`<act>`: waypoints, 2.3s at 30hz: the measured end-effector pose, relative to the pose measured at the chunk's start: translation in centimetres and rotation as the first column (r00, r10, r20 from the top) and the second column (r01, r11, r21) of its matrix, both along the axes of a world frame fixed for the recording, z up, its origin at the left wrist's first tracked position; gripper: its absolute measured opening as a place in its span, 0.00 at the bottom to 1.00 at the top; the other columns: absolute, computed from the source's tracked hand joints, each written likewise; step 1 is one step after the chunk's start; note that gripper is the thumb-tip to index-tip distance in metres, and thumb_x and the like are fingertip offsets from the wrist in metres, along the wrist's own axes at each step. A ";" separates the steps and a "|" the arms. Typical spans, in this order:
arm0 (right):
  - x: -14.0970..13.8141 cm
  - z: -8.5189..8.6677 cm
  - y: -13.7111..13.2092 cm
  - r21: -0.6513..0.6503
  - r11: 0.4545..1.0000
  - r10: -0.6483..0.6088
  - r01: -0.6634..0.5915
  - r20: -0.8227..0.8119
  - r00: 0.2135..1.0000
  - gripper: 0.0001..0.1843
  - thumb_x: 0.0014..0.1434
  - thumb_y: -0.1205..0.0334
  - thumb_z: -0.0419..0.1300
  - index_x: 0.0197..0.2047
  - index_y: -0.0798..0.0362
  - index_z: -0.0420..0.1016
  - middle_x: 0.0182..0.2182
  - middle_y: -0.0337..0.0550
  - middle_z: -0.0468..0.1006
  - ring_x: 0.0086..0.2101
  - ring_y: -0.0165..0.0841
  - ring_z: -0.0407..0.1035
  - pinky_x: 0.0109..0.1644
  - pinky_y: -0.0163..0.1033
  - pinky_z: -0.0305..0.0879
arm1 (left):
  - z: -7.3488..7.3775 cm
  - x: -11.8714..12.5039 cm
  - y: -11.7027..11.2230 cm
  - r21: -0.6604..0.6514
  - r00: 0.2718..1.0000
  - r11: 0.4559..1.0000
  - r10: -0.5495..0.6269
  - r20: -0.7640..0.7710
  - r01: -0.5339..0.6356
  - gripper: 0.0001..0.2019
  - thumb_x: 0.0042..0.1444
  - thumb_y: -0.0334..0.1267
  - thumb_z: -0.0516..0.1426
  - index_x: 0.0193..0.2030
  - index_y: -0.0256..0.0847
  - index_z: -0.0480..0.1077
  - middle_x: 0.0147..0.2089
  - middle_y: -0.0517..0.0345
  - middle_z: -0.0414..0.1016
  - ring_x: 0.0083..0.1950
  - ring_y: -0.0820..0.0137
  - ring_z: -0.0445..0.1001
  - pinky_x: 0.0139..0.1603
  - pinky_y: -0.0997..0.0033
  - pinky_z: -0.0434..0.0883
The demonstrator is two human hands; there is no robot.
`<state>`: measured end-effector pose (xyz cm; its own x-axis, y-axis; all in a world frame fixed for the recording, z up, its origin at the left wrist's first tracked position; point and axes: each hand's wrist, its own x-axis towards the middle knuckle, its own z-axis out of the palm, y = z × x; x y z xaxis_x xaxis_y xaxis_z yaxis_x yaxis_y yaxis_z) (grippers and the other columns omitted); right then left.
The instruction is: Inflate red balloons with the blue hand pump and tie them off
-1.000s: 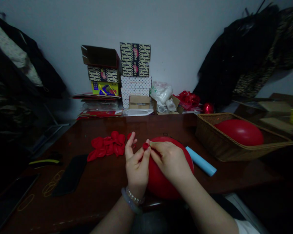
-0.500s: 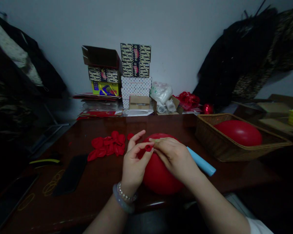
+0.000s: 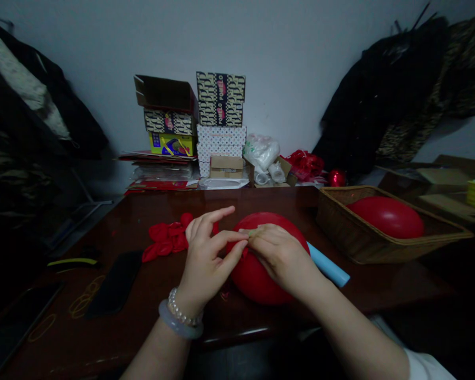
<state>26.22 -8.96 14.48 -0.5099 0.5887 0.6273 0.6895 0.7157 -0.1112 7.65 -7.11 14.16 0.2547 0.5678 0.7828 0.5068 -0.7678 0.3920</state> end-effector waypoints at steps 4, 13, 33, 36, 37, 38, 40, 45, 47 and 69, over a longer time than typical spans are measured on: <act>0.0 0.1 -0.3 -0.017 0.997 0.078 -0.077 0.029 0.997 0.11 0.64 0.68 0.52 0.46 0.53 0.73 0.46 0.44 0.79 0.49 0.32 0.71 0.60 0.46 0.61 | 0.5 -0.5 -0.1 0.094 0.986 0.995 -0.002 -0.168 0.018 0.09 0.54 0.32 0.59 0.39 0.50 0.77 0.61 0.57 0.66 0.60 0.59 0.63 0.62 0.48 0.55; 0.9 -0.1 -0.5 -0.091 0.981 0.183 -0.171 0.135 0.974 0.12 0.64 0.69 0.52 0.48 0.50 0.73 0.46 0.41 0.79 0.50 0.30 0.70 0.68 0.51 0.47 | 0.3 -1.3 0.0 0.187 0.925 0.974 -0.047 -0.377 0.126 0.06 0.54 0.33 0.59 0.38 0.48 0.75 0.64 0.57 0.64 0.62 0.59 0.60 0.64 0.47 0.51; 4.0 -1.6 1.2 -0.128 0.919 0.308 -0.372 -0.352 0.884 0.10 0.63 0.65 0.55 0.44 0.49 0.76 0.43 0.43 0.80 0.49 0.34 0.70 0.55 0.47 0.65 | -2.3 0.0 1.3 -0.089 0.965 0.965 -0.252 -0.072 0.246 0.06 0.55 0.31 0.56 0.28 0.41 0.65 0.44 0.53 0.75 0.46 0.65 0.71 0.52 0.57 0.65; 3.8 -2.2 1.6 -0.081 0.956 0.219 -0.281 -0.438 0.872 0.10 0.62 0.65 0.56 0.44 0.49 0.76 0.45 0.45 0.78 0.47 0.34 0.70 0.52 0.47 0.67 | -2.5 0.2 1.3 -0.081 0.962 0.959 -0.271 0.019 0.272 0.03 0.57 0.32 0.56 0.32 0.41 0.69 0.44 0.52 0.76 0.47 0.65 0.72 0.51 0.57 0.67; 3.8 -2.3 1.7 -0.070 0.964 0.196 -0.256 -0.461 0.865 0.10 0.62 0.66 0.56 0.44 0.49 0.76 0.44 0.45 0.78 0.46 0.34 0.71 0.51 0.46 0.68 | -2.5 0.3 1.2 -0.077 0.956 0.953 -0.289 0.049 0.292 0.04 0.58 0.32 0.55 0.35 0.42 0.71 0.45 0.51 0.77 0.47 0.65 0.72 0.51 0.58 0.67; 3.8 -2.4 1.8 -0.063 0.969 0.182 -0.241 -0.479 0.859 0.10 0.62 0.66 0.56 0.43 0.49 0.76 0.42 0.45 0.79 0.45 0.34 0.71 0.50 0.46 0.68 | -2.4 0.4 1.0 -0.074 0.948 0.947 -0.308 0.076 0.313 0.05 0.59 0.32 0.55 0.37 0.42 0.72 0.45 0.51 0.77 0.47 0.65 0.73 0.51 0.58 0.67; 3.9 -2.4 2.0 -0.064 0.971 0.172 -0.232 -0.492 0.854 0.09 0.62 0.66 0.56 0.43 0.49 0.76 0.39 0.44 0.80 0.44 0.34 0.72 0.50 0.47 0.68 | -2.0 0.6 0.7 -0.070 0.933 0.935 -0.339 0.119 0.349 0.07 0.60 0.32 0.54 0.40 0.43 0.74 0.45 0.52 0.77 0.48 0.65 0.73 0.51 0.59 0.67; 4.5 -2.0 2.0 -0.071 0.979 0.141 -0.193 -0.447 0.883 0.09 0.62 0.66 0.56 0.42 0.49 0.77 0.40 0.45 0.80 0.44 0.35 0.72 0.50 0.47 0.68 | -1.0 0.8 0.0 -0.139 0.890 0.881 -0.437 0.132 0.453 0.06 0.59 0.35 0.55 0.32 0.42 0.71 0.36 0.54 0.77 0.41 0.65 0.74 0.51 0.57 0.66; 4.5 -1.8 1.8 -0.062 0.980 0.146 -0.188 -0.412 0.899 0.10 0.62 0.66 0.55 0.43 0.49 0.77 0.40 0.45 0.80 0.45 0.34 0.71 0.52 0.47 0.67 | -0.8 0.8 -0.2 -0.206 0.867 0.843 -0.472 0.159 0.497 0.10 0.60 0.37 0.54 0.28 0.41 0.69 0.31 0.55 0.75 0.37 0.66 0.72 0.49 0.58 0.67; 1.5 -1.0 -0.5 0.015 0.986 0.166 -0.169 -0.297 0.940 0.11 0.61 0.67 0.57 0.45 0.47 0.75 0.42 0.42 0.80 0.46 0.34 0.71 0.56 0.50 0.63 | -2.6 1.7 0.2 -0.141 0.978 0.989 -0.020 0.206 0.050 0.14 0.58 0.38 0.59 0.52 0.50 0.74 0.45 0.57 0.79 0.53 0.63 0.70 0.56 0.55 0.66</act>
